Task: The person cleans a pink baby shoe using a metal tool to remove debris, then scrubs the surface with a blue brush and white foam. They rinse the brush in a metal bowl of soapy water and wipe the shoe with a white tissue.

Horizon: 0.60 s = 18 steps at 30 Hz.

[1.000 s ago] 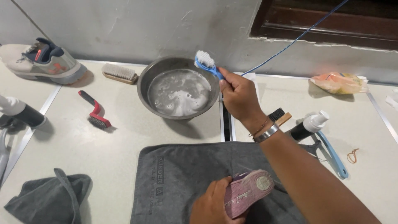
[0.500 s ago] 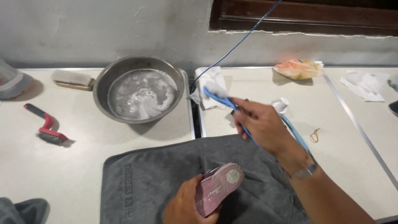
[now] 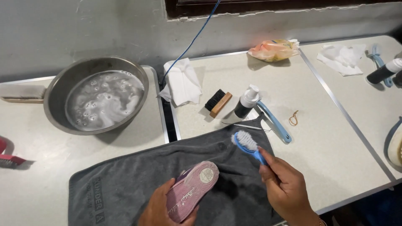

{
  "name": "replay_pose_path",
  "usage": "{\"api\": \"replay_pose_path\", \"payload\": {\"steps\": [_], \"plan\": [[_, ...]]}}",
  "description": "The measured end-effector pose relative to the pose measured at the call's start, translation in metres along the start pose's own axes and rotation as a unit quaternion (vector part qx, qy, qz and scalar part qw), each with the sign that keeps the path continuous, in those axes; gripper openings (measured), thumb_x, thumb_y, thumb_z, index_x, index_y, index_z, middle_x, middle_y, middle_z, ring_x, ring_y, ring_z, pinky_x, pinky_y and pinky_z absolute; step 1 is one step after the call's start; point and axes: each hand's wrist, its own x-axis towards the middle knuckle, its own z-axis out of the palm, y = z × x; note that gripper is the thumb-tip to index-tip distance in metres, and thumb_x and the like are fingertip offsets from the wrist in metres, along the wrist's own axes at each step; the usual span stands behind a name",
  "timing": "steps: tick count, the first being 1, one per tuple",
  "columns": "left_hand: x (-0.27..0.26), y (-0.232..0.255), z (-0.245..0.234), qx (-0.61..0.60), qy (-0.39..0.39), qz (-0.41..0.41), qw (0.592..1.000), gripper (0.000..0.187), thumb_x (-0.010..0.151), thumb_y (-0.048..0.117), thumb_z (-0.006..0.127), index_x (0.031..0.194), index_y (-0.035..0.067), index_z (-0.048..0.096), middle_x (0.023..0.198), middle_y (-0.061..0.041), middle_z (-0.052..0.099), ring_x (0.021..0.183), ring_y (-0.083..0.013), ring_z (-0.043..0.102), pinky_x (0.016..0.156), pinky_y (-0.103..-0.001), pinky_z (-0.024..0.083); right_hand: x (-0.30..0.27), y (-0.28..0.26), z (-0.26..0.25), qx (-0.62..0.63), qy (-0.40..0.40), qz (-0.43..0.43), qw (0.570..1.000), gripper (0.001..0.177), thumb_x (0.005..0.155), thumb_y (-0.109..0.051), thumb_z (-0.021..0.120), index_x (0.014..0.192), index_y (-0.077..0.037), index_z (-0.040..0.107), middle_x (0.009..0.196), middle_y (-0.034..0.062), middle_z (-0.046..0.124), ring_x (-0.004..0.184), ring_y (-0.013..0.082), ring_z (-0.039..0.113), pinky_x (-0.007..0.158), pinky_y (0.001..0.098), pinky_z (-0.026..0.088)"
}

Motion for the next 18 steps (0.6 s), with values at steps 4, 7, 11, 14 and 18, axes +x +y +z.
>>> {"api": "replay_pose_path", "payload": {"steps": [4,7,11,14,18], "plan": [[0.001,-0.018,0.009,0.007,0.022,0.065,0.998,0.116,0.042,0.056,0.103,0.141,0.021,0.056,0.129,0.001,0.07,0.111,-0.0155,0.074,0.089,-0.031,0.061,0.01,0.034,0.004,-0.136,-0.074,-0.03,0.987,0.057,0.095,-0.01,0.056,0.15,-0.023,0.055,0.07,-0.0014,0.057,0.061,0.013,0.053,0.057,0.0293,0.045],[0.006,-0.017,0.012,0.012,0.018,0.053,0.998,0.12,0.038,0.058,0.104,0.142,0.021,0.056,0.131,0.0,0.068,0.116,-0.0168,0.072,0.092,-0.033,0.06,0.019,0.043,0.006,-0.098,-0.029,-0.061,0.993,0.048,0.096,-0.009,0.058,0.145,-0.01,0.06,0.07,-0.0016,0.056,0.059,0.0104,0.052,0.055,0.0261,0.044],[-0.007,0.001,0.002,0.036,0.066,0.049,0.996,0.108,0.04,0.059,0.099,0.135,0.027,0.062,0.126,0.009,0.072,0.106,-0.0118,0.075,0.084,-0.032,0.061,0.018,0.017,-0.005,-0.119,-0.1,-0.019,0.988,0.052,0.095,-0.01,0.057,0.147,-0.015,0.057,0.078,0.0002,0.065,0.075,0.0132,0.062,0.061,0.0303,0.048],[-0.003,-0.001,0.004,0.018,0.033,0.019,0.999,0.11,0.04,0.057,0.1,0.138,0.027,0.06,0.128,0.009,0.071,0.109,-0.0104,0.075,0.089,-0.03,0.061,0.016,-0.002,-0.009,-0.051,-0.009,-0.085,0.995,0.045,0.096,-0.01,0.06,0.141,-0.003,0.062,0.072,0.0006,0.062,0.058,0.0103,0.052,0.053,0.0266,0.043],[-0.003,-0.004,0.009,0.023,0.089,0.082,0.992,0.106,0.04,0.059,0.098,0.134,0.024,0.064,0.127,0.007,0.072,0.108,-0.0122,0.074,0.085,-0.031,0.061,0.02,0.051,0.011,-0.156,-0.175,0.031,0.972,0.058,0.096,-0.013,0.052,0.152,-0.028,0.05,0.1,0.0027,0.076,0.102,0.0152,0.078,0.079,0.0301,0.061]]}}
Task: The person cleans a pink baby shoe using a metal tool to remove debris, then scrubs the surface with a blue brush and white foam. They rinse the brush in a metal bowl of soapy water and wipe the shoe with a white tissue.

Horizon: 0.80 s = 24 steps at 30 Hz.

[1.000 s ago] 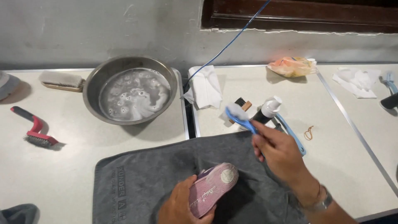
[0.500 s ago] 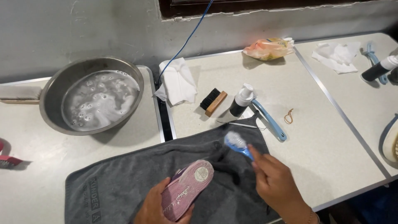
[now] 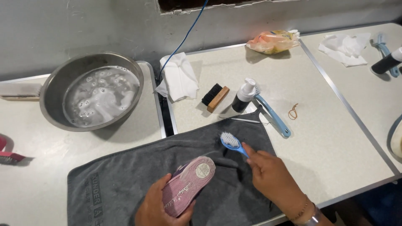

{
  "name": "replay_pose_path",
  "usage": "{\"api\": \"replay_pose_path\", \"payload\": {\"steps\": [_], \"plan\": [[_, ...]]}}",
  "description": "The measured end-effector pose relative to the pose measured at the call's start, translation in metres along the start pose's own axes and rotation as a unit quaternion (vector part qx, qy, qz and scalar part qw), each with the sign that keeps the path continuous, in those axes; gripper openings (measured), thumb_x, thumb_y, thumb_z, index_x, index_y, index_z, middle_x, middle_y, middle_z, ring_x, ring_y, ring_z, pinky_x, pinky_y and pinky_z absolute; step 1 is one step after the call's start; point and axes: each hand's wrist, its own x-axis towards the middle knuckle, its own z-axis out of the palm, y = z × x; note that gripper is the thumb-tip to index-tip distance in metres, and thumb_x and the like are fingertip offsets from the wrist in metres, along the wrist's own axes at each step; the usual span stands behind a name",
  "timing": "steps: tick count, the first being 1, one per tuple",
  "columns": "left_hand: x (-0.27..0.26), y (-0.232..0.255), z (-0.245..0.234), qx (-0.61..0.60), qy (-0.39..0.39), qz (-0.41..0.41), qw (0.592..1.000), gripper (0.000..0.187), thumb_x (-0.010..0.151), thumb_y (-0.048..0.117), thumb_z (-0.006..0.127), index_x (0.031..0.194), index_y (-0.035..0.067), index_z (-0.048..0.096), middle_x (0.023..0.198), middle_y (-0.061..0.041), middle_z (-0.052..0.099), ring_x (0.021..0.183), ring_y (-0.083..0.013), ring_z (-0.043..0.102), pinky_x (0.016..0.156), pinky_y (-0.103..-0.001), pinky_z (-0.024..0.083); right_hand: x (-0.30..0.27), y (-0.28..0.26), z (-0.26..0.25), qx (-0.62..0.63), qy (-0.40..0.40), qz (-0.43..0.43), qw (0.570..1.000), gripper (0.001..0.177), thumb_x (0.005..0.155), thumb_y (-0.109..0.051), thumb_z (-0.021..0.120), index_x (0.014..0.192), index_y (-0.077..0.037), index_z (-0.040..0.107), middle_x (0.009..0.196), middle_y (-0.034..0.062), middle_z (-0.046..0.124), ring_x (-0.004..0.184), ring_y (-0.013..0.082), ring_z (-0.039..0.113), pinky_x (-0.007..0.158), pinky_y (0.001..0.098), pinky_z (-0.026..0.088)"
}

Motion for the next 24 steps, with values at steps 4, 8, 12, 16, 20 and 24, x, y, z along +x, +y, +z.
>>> {"api": "replay_pose_path", "payload": {"steps": [4,8,12,16,20,24], "plan": [[-0.006,0.013,-0.006,0.035,0.064,0.048,0.996,0.099,0.044,0.06,0.095,0.131,0.024,0.064,0.121,0.01,0.073,0.099,-0.011,0.075,0.072,-0.031,0.062,-0.011,-0.032,-0.022,0.041,0.024,0.028,0.998,0.051,0.096,-0.019,0.062,0.146,-0.024,0.062,0.065,-0.0012,0.056,0.059,0.0121,0.049,0.056,0.0311,0.04],[-0.001,0.018,-0.012,0.04,0.025,0.028,0.999,0.096,0.048,0.058,0.095,0.132,0.027,0.061,0.124,0.012,0.071,0.102,-0.0107,0.075,0.073,-0.033,0.063,-0.022,-0.048,-0.029,0.285,0.073,0.134,0.946,0.047,0.093,-0.006,0.064,0.14,-0.004,0.07,0.072,0.0095,0.065,0.064,0.0185,0.057,0.057,0.0326,0.05],[-0.002,0.021,-0.015,0.034,0.031,0.049,0.998,0.096,0.049,0.057,0.095,0.132,0.023,0.062,0.124,0.008,0.072,0.102,-0.012,0.075,0.073,-0.033,0.064,-0.035,-0.032,-0.023,0.544,-0.013,0.243,0.803,0.023,0.096,0.009,0.058,0.114,0.016,0.071,0.075,0.0261,0.062,0.064,0.0327,0.058,0.053,0.04,0.049],[-0.002,0.024,-0.015,0.04,0.013,0.013,0.999,0.098,0.046,0.057,0.095,0.134,0.027,0.061,0.124,0.011,0.072,0.101,-0.0115,0.075,0.075,-0.034,0.063,-0.05,-0.016,-0.012,0.581,-0.119,0.147,0.792,0.015,0.089,0.001,0.069,0.101,0.001,0.06,0.077,0.0201,0.069,0.058,0.0273,0.062,0.046,0.0359,0.047],[-0.003,0.023,-0.013,0.039,0.028,0.034,0.998,0.097,0.047,0.056,0.095,0.133,0.025,0.062,0.121,0.01,0.072,0.098,-0.012,0.075,0.071,-0.033,0.063,-0.055,-0.021,-0.005,0.573,-0.161,0.188,0.781,0.026,0.094,-0.009,0.067,0.115,-0.001,0.054,0.071,0.025,0.069,0.048,0.0192,0.048,0.047,0.0265,0.034],[-0.004,0.023,-0.013,0.045,0.037,0.05,0.997,0.095,0.049,0.056,0.094,0.132,0.023,0.061,0.124,0.008,0.071,0.104,-0.0143,0.073,0.074,-0.034,0.063,-0.053,-0.058,-0.026,0.49,-0.137,0.283,0.813,0.049,0.1,-0.029,0.051,0.129,0.001,0.076,0.067,0.0232,0.068,0.058,0.024,0.051,0.057,0.0345,0.035]]}}
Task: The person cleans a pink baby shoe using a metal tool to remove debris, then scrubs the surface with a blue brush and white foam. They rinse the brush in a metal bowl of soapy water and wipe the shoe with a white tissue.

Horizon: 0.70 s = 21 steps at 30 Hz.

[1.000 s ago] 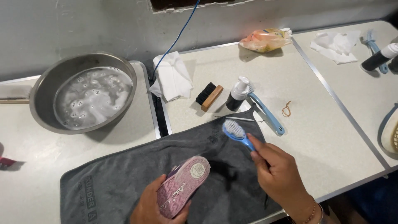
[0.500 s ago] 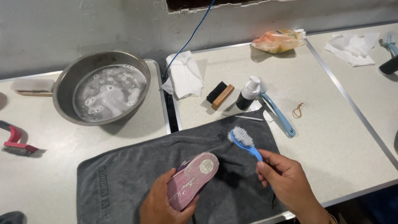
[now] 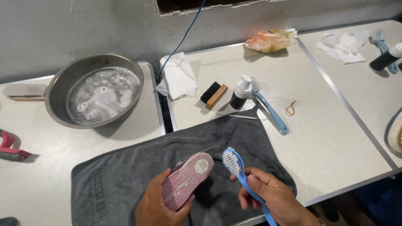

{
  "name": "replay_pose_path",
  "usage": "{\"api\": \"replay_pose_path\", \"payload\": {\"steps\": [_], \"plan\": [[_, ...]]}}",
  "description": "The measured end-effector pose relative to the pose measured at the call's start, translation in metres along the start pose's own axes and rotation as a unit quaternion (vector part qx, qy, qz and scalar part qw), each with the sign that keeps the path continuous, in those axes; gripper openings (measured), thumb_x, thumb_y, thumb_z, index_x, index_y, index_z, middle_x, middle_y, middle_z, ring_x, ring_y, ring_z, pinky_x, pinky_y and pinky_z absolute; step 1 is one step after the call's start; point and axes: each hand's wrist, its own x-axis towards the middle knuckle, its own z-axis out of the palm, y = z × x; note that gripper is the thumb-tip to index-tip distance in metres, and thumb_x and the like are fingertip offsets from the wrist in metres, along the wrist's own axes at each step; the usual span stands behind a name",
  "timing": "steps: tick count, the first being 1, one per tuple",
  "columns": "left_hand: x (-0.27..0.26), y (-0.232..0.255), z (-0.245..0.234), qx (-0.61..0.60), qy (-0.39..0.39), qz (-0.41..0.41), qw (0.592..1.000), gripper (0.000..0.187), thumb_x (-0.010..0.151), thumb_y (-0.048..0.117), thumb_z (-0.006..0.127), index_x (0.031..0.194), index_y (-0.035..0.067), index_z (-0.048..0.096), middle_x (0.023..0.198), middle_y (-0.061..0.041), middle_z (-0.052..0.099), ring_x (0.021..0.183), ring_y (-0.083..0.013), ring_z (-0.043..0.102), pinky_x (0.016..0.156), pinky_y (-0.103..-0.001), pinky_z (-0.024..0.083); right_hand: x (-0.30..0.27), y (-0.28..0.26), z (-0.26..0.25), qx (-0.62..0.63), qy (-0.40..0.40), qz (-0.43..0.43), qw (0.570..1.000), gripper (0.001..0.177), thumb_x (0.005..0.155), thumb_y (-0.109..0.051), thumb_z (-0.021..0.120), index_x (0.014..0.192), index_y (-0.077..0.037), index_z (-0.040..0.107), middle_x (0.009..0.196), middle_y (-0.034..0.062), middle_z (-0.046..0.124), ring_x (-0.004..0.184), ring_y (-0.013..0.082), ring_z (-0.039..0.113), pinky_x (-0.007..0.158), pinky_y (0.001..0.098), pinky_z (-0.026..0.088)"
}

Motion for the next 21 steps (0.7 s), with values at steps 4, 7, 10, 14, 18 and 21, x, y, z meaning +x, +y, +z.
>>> {"api": "replay_pose_path", "payload": {"steps": [4,7,10,14,18,21], "plan": [[0.001,0.001,-0.006,0.004,-0.026,-0.013,1.0,0.096,0.05,0.058,0.094,0.134,0.025,0.061,0.125,0.009,0.071,0.104,-0.0139,0.073,0.076,-0.034,0.063,0.016,0.013,-0.013,-0.022,-0.051,-0.061,0.997,0.044,0.097,-0.025,0.059,0.132,-0.001,0.071,0.067,0.0185,0.066,0.054,0.0205,0.048,0.053,0.0322,0.037],[0.0,0.006,-0.011,-0.019,-0.03,0.007,0.999,0.093,0.054,0.053,0.095,0.135,0.022,0.06,0.127,0.005,0.072,0.109,-0.016,0.073,0.083,-0.034,0.061,0.013,0.002,-0.007,-0.074,0.01,-0.059,0.995,0.02,0.096,-0.006,0.067,0.115,-0.002,0.071,0.072,0.0172,0.068,0.05,0.0201,0.054,0.043,0.0287,0.038],[0.0,0.008,-0.014,-0.031,-0.029,0.038,0.998,0.089,0.06,0.047,0.096,0.136,0.02,0.059,0.126,0.002,0.072,0.107,-0.0173,0.074,0.082,-0.033,0.061,0.015,-0.004,-0.002,-0.217,0.044,-0.178,0.959,0.022,0.099,-0.017,0.061,0.111,-0.008,0.078,0.07,0.0053,0.064,0.066,0.0155,0.058,0.063,0.0288,0.046],[-0.004,0.006,-0.011,-0.025,-0.034,0.036,0.998,0.09,0.058,0.043,0.095,0.137,0.021,0.057,0.128,0.001,0.071,0.109,-0.0182,0.072,0.079,-0.034,0.062,0.017,0.002,0.007,-0.421,0.104,-0.222,0.874,0.038,0.101,-0.039,0.06,0.071,-0.015,0.059,0.056,-0.0022,0.054,0.052,0.0134,0.051,0.054,0.0329,0.039],[-0.003,0.007,-0.011,-0.017,-0.032,0.043,0.998,0.091,0.057,0.041,0.095,0.137,0.021,0.057,0.129,0.001,0.07,0.11,-0.0188,0.072,0.079,-0.035,0.062,0.025,0.016,0.013,-0.503,0.106,-0.286,0.809,0.035,0.1,-0.045,0.057,0.078,-0.018,0.057,0.058,-0.0005,0.059,0.052,0.0199,0.054,0.053,0.0388,0.04],[-0.005,-0.001,-0.003,-0.023,0.008,0.09,0.996,0.093,0.055,0.039,0.092,0.138,0.016,0.057,0.128,-0.003,0.07,0.112,-0.0217,0.07,0.085,-0.035,0.06,0.022,0.031,0.026,-0.553,0.113,-0.33,0.757,0.04,0.101,-0.052,0.053,0.078,-0.019,0.051,0.06,0.0015,0.058,0.05,0.0277,0.056,0.048,0.0469,0.039]]}}
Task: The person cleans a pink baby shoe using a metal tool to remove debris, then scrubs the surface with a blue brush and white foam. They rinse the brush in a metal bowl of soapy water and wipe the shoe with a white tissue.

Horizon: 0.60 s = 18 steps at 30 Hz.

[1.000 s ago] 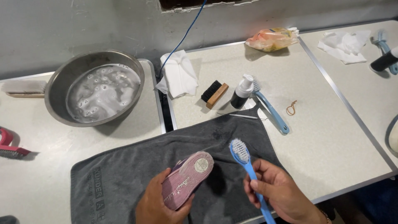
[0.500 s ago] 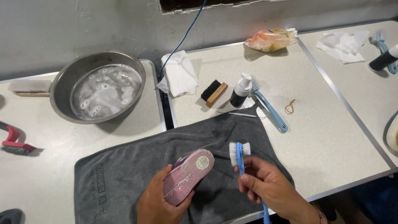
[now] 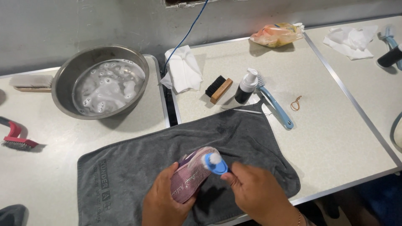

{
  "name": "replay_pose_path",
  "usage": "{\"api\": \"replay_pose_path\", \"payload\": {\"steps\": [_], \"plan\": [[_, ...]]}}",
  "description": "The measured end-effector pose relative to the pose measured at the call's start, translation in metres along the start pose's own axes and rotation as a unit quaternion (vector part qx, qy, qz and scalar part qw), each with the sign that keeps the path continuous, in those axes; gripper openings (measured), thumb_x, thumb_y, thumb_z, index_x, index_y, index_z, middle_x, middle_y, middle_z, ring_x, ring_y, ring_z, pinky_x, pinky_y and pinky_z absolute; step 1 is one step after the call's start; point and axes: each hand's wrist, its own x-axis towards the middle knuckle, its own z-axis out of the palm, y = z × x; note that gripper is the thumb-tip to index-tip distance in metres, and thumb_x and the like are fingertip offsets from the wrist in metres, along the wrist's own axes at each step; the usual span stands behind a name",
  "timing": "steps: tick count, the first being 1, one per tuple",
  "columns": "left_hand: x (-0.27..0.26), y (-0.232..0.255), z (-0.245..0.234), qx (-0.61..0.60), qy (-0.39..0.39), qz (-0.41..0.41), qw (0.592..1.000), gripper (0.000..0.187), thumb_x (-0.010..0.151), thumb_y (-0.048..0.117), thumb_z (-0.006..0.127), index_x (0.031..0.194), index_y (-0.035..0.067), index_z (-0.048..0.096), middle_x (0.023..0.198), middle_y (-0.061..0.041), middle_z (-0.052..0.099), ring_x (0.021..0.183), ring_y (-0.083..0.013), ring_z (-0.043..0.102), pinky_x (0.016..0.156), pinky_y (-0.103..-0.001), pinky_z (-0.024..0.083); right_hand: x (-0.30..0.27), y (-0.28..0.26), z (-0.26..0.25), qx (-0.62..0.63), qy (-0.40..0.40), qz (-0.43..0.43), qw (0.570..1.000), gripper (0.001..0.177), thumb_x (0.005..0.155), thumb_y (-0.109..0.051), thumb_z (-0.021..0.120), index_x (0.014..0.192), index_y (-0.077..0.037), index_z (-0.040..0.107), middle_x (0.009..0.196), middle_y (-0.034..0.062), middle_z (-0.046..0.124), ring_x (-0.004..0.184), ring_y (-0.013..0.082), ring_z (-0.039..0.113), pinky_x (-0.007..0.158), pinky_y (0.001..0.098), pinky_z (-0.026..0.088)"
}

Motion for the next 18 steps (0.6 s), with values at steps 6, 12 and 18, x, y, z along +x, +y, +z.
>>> {"api": "replay_pose_path", "payload": {"steps": [6,12,18], "plan": [[0.002,0.01,-0.003,0.025,0.019,0.024,0.999,0.086,0.06,0.035,0.095,0.135,0.012,0.057,0.124,-0.006,0.071,0.106,-0.0217,0.073,0.074,-0.033,0.063,0.013,-0.006,-0.001,-0.104,0.088,-0.01,0.991,0.021,0.097,-0.028,0.064,0.078,-0.021,0.059,0.063,-0.0052,0.067,0.053,0.0184,0.064,0.041,0.0398,0.047],[0.0,0.02,0.008,0.058,0.105,0.012,0.993,0.067,0.063,0.032,0.085,0.125,0.014,0.066,0.116,-0.002,0.075,0.098,-0.0204,0.075,0.076,-0.033,0.06,0.004,-0.008,0.014,-0.168,0.083,-0.034,0.982,0.027,0.101,-0.041,0.057,0.079,-0.026,0.055,0.064,-0.0022,0.064,0.054,0.0256,0.067,0.043,0.0448,0.051],[-0.001,0.026,0.009,0.076,0.121,0.023,0.989,0.063,0.063,0.026,0.079,0.124,0.012,0.067,0.114,-0.005,0.075,0.094,-0.0213,0.076,0.069,-0.033,0.06,-0.012,-0.025,0.025,-0.108,0.085,-0.106,0.985,0.03,0.096,-0.036,0.071,0.076,-0.02,0.056,0.064,0.0008,0.062,0.054,0.0264,0.065,0.041,0.0446,0.047]]}}
